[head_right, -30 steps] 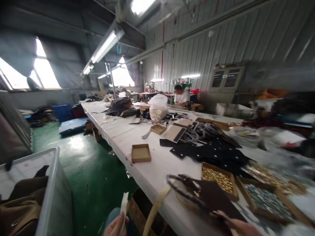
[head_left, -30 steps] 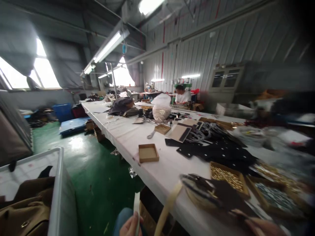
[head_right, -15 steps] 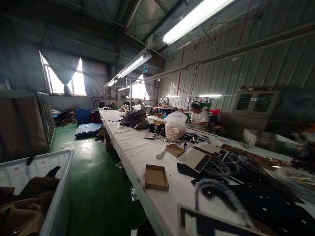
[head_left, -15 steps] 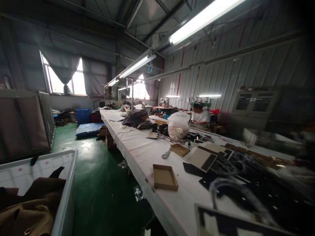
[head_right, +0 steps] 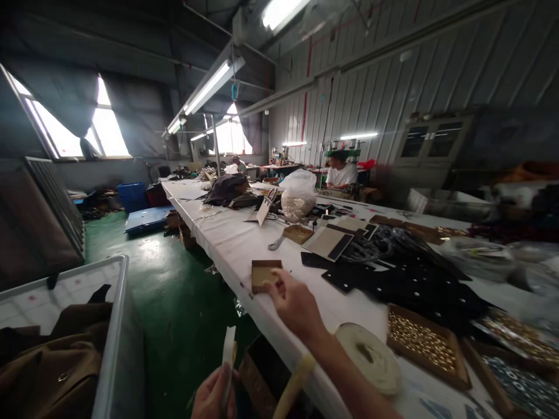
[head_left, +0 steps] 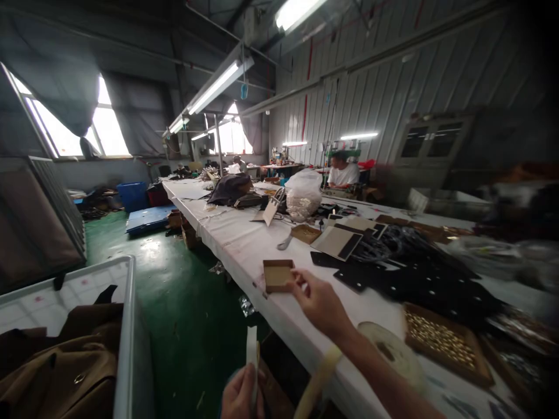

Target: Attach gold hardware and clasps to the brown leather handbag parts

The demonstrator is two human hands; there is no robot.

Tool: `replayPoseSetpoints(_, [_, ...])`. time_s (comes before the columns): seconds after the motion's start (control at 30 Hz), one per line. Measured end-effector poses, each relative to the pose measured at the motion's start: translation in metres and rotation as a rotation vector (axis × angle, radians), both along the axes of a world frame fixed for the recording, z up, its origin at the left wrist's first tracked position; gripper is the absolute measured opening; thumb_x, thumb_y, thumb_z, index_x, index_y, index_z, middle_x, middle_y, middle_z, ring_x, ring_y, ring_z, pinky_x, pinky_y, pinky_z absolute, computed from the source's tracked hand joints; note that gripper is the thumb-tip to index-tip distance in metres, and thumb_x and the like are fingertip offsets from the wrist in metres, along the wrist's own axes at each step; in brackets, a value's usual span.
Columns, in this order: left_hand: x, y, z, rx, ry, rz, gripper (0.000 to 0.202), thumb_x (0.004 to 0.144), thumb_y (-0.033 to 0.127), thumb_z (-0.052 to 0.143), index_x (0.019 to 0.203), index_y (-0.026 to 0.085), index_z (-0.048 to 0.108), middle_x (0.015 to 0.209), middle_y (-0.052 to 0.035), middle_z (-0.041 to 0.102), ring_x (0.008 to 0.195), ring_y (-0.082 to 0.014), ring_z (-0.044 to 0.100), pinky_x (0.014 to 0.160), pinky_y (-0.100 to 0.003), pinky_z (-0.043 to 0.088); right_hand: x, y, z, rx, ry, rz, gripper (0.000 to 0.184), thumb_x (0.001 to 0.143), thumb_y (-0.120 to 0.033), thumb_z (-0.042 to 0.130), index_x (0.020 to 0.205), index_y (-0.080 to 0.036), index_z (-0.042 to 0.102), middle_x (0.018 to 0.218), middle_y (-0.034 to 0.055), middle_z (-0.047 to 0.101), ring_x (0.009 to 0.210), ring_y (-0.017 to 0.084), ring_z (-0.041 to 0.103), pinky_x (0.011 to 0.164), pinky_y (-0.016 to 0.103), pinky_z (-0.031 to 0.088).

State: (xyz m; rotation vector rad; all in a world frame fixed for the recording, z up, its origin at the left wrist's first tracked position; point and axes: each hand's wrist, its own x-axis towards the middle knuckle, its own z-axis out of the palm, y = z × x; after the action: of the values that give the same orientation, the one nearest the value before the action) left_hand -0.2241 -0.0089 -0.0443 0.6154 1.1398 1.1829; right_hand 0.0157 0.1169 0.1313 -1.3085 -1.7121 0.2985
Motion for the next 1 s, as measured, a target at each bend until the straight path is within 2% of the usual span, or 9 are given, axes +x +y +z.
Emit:
replayPoseSetpoints(0.07, [-0.003, 0.012, -0.002, 0.07, 0.01, -0.01, 0.088, 0.064, 0.103, 0.083, 0.085, 0.018, 0.077, 0.044, 0.002, 0.047, 0.036, -0.0104, 0.038, 0.038, -0.025, 0.029, -0.002, -0.062, -0.049, -0.059, -0.046, 0.014, 0.041, 0.106, -0.054, 0.073, 0.138, -0.03, 0.08, 0.1, 0.0045, 0.085, 0.064, 0.02, 0.073, 0.063, 0.033, 0.061])
replayPoseSetpoints(0.17, [-0.002, 0.024, 0.012, 0.146, 0.056, -0.028, 0.076, 0.083, 0.091, 0.081, 0.094, 0.016, 0.077, 0.051, 0.0036, 0.051, 0.043, -0.0097, 0.039, 0.043, -0.023, 0.03, 0.012, -0.142, -0.111, -0.091, 0.044, -0.05, 0.036, 0.106, -0.054, 0.074, 0.132, -0.03, 0.083, 0.095, 0.0046, 0.085, 0.062, 0.021, 0.074, 0.062, 0.032, 0.066])
replayPoseSetpoints(0.23, [0.005, 0.034, 0.027, 0.212, 0.101, -0.07, 0.066, 0.09, 0.082, 0.082, 0.097, 0.016, 0.077, 0.056, 0.0038, 0.052, 0.05, -0.0101, 0.042, 0.048, -0.023, 0.033, 0.023, -0.181, -0.14, -0.123, 0.102, -0.135, 0.034, 0.106, -0.054, 0.073, 0.126, -0.029, 0.085, 0.093, 0.0045, 0.085, 0.062, 0.022, 0.076, 0.062, 0.032, 0.068])
replayPoseSetpoints(0.33, [0.027, 0.062, 0.044, 0.3, 0.161, -0.227, 0.06, 0.098, 0.076, 0.077, 0.098, 0.016, 0.077, 0.063, 0.0005, 0.06, 0.056, -0.0119, 0.049, 0.056, -0.024, 0.038, 0.039, -0.218, -0.169, -0.165, 0.113, -0.229, 0.031, 0.108, -0.053, 0.072, 0.124, -0.029, 0.085, 0.097, 0.0045, 0.086, 0.066, 0.023, 0.078, 0.063, 0.032, 0.069])
replayPoseSetpoints(0.5, [0.074, 0.131, 0.058, 0.381, 0.294, -0.472, 0.064, 0.094, 0.077, 0.078, 0.095, 0.014, 0.08, 0.07, -0.0053, 0.07, 0.058, -0.0132, 0.052, 0.057, -0.026, 0.035, 0.071, -0.235, -0.186, -0.058, 0.027, -0.345, 0.03, 0.109, -0.049, 0.072, 0.129, -0.029, 0.082, 0.113, 0.0088, 0.087, 0.089, 0.029, 0.085, 0.074, 0.036, 0.073])
replayPoseSetpoints(0.6, [0.107, 0.166, 0.067, 0.426, 0.373, -0.56, 0.065, 0.091, 0.078, 0.078, 0.09, 0.014, 0.079, 0.061, -0.0008, 0.063, 0.053, -0.0111, 0.044, 0.056, -0.026, 0.03, 0.084, -0.228, -0.182, -0.046, 0.027, -0.372, 0.03, 0.11, -0.05, 0.071, 0.129, -0.028, 0.081, 0.109, 0.0084, 0.085, 0.077, 0.026, 0.081, 0.07, 0.036, 0.071])
replayPoseSetpoints(0.7, [0.133, 0.18, 0.073, 0.475, 0.435, -0.612, 0.064, 0.09, 0.078, 0.079, 0.084, 0.015, 0.077, 0.058, 0.0002, 0.06, 0.052, -0.011, 0.041, 0.055, -0.027, 0.027, 0.085, -0.223, -0.18, -0.092, 0.032, -0.354, 0.032, 0.112, -0.05, 0.067, 0.132, -0.027, 0.078, 0.106, 0.0073, 0.083, 0.071, 0.023, 0.076, 0.069, 0.035, 0.068])
replayPoseSetpoints(0.83, [0.132, 0.158, 0.063, 0.462, 0.301, -0.533, 0.066, 0.095, 0.081, 0.075, 0.081, 0.017, 0.072, 0.056, 0.0027, 0.052, 0.053, -0.0103, 0.038, 0.057, -0.028, 0.025, 0.078, -0.231, -0.196, -0.179, 0.03, -0.353, 0.033, 0.114, -0.046, 0.065, 0.137, -0.026, 0.075, 0.112, 0.0083, 0.082, 0.079, 0.023, 0.077, 0.077, 0.037, 0.068])
replayPoseSetpoints(1.0, [0.096, 0.091, 0.031, 0.279, 0.176, -0.523, 0.081, 0.098, 0.094, 0.059, 0.06, 0.022, 0.053, 0.045, 0.0057, 0.034, 0.046, -0.0094, 0.028, 0.053, -0.03, 0.022, 0.072, -0.241, -0.215, -0.218, 0.078, -0.358, 0.031, 0.114, -0.043, 0.064, 0.138, -0.026, 0.075, 0.118, 0.0092, 0.081, 0.08, 0.023, 0.076, 0.074, 0.037, 0.066])
